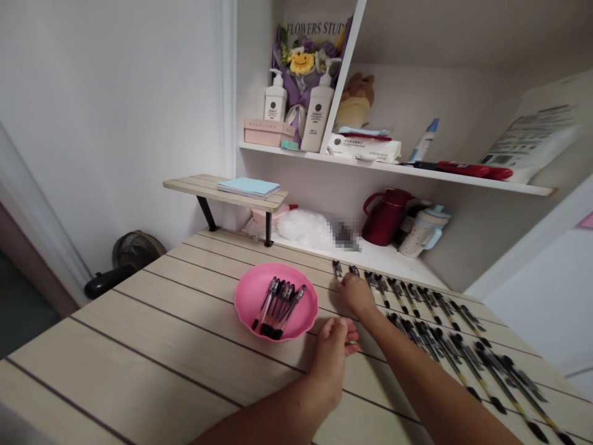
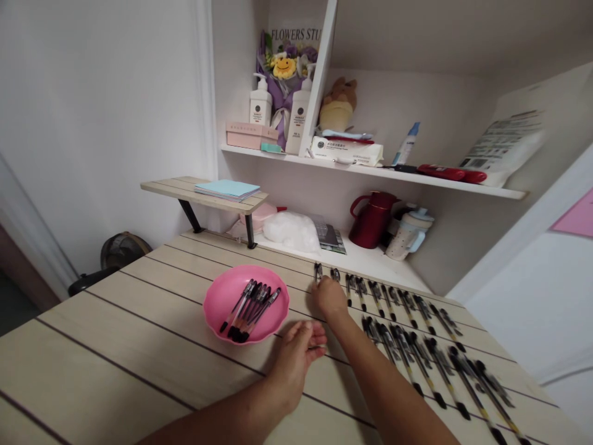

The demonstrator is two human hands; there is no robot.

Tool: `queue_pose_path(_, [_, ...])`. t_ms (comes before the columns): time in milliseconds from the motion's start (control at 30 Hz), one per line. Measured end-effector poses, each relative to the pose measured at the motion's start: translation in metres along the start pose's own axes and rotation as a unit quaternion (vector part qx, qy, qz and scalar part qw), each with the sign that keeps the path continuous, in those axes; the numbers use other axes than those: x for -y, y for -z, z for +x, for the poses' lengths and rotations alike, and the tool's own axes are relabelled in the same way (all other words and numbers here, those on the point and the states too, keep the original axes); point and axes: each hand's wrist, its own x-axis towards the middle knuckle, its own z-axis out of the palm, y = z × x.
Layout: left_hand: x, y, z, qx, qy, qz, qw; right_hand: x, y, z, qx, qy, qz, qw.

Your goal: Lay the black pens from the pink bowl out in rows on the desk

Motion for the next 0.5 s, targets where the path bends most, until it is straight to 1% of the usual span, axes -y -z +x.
queue_pose_path(100, [-0.001, -0.002, -0.002, 0.007, -0.025, 0.05, 0.998, -0.009, 0.003, -0.024, 0.004, 0.044, 0.011, 0.999])
queue_pose_path(200, [-0.003, -0.002, -0.007, 0.039, -0.057, 0.127, 0.99, -0.023, 0.005, -0.055, 0.013, 0.089, 0.048, 0.995])
queue_pose_path(267, [-0.006, 0.0, -0.011, 0.067, -0.086, 0.171, 0.979, -0.031, 0.007, -0.076, 0.025, 0.093, 0.09, 0.991])
queue_pose_path(333, [-0.012, 0.0, -0.015, 0.081, -0.121, 0.21, 0.967, -0.035, 0.009, -0.098, 0.033, 0.09, 0.134, 0.986])
queue_pose_path(400, [-0.025, -0.001, -0.015, 0.068, -0.153, 0.244, 0.955, -0.034, 0.012, -0.119, 0.043, 0.089, 0.167, 0.981])
queue_pose_path(500, [-0.058, -0.001, -0.006, 0.001, -0.18, 0.279, 0.943, -0.028, 0.014, -0.15, 0.071, 0.095, 0.203, 0.972])
